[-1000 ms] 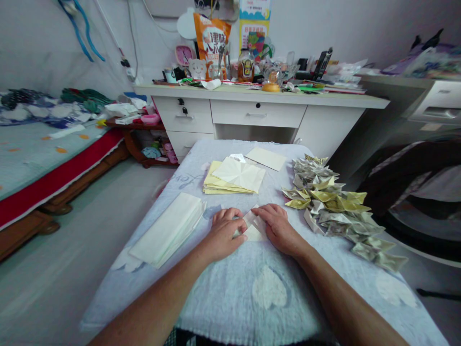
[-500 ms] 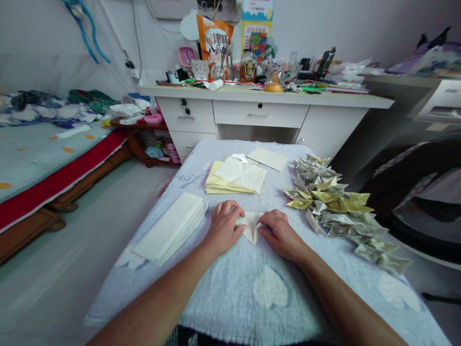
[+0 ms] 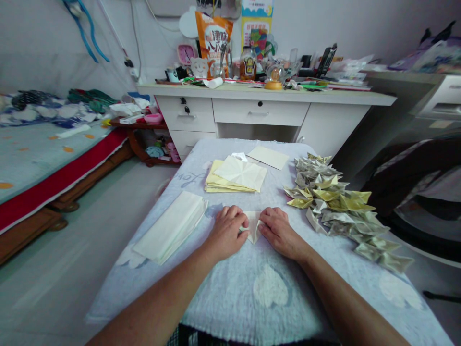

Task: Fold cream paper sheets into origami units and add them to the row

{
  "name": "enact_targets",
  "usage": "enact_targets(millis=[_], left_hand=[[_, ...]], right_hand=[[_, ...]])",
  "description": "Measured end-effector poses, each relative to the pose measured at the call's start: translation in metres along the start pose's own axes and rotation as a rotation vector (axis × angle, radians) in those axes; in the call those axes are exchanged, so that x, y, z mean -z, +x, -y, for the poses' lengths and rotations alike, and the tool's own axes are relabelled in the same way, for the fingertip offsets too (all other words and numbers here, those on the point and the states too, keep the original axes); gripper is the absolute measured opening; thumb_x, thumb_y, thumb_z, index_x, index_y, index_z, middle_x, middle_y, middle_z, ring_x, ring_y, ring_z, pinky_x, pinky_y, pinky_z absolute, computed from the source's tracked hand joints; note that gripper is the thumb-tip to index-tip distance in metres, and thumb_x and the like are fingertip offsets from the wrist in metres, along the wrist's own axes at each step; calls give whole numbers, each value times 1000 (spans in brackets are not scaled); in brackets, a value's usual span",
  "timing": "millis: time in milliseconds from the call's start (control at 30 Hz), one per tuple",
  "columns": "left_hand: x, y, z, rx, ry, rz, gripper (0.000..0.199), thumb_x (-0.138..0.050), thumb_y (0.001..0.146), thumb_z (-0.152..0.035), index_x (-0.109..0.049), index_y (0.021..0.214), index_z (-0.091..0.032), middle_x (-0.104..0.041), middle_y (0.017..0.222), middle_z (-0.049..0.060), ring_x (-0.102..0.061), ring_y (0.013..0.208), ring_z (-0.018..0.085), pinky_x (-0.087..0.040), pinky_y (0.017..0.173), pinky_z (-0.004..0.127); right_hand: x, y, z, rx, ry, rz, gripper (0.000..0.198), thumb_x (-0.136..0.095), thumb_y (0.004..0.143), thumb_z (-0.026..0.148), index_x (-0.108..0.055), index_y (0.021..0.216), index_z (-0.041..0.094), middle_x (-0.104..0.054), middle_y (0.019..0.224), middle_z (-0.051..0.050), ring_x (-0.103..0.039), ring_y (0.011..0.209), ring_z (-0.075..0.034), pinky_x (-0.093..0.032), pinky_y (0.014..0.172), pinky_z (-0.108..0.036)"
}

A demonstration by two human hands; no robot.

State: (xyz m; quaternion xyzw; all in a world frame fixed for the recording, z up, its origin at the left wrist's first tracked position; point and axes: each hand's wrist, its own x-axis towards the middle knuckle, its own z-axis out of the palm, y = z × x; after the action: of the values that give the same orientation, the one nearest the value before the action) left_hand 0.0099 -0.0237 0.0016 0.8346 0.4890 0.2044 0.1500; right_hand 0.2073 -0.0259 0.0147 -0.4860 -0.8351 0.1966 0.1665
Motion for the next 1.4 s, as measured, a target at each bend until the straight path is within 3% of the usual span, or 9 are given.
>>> enact_targets(millis=[267, 500, 700, 900, 1100, 1400], left_hand=[[3, -2, -7, 31, 17, 66, 27, -66, 74, -36, -53, 94, -24, -48, 109, 3, -43, 103, 24, -36, 91, 41], [4, -3, -11, 58, 32, 90, 34, -69, 71, -39, -52, 96, -25, -47, 114, 3, -42, 108, 25, -33, 94, 42], [4, -3, -11, 71, 30, 90, 34, -69, 69, -39, -52, 96, -26, -47, 114, 3, -42, 108, 25, -33, 94, 41], [3, -2, -11, 76, 19, 57, 34, -71, 67, -38, -52, 94, -25, -48, 112, 2, -43, 106, 24, -33, 92, 41], [3, -4, -13, 65, -7, 4, 30, -74, 65, -33, -55, 87, -24, -48, 110, 2, -43, 105, 24, -31, 90, 40], [3, -4, -13, 16, -12, 103, 18, -68, 74, -32, -57, 85, -23, -54, 101, 2, -45, 102, 23, -33, 85, 37]], right_hand=[[-1, 1, -1, -5, 7, 16, 17, -44, 92, 24, -60, 90, 19, -53, 95, -5, -42, 93, -21, -32, 85, -38], [2, 0, -9, 31, 106, 30, 18, -50, 76, 11, -60, 88, 20, -54, 96, -4, -43, 96, -21, -31, 87, -38], [3, 2, -16, 37, 211, -5, 13, -48, 84, 19, -61, 86, 20, -56, 94, -3, -46, 95, -21, -32, 88, -37], [-3, 4, -12, -16, 123, -40, 18, -46, 92, 27, -60, 83, 20, -56, 91, -5, -46, 91, -20, -34, 84, -37], [-6, 6, -5, -92, 23, -62, 14, -51, 89, 27, -60, 82, 19, -54, 97, -6, -44, 93, -22, -34, 84, -38], [-3, 4, -11, -66, 116, -61, 9, -54, 82, 24, -61, 83, 19, -55, 98, -5, -45, 96, -22, -35, 87, -39]])
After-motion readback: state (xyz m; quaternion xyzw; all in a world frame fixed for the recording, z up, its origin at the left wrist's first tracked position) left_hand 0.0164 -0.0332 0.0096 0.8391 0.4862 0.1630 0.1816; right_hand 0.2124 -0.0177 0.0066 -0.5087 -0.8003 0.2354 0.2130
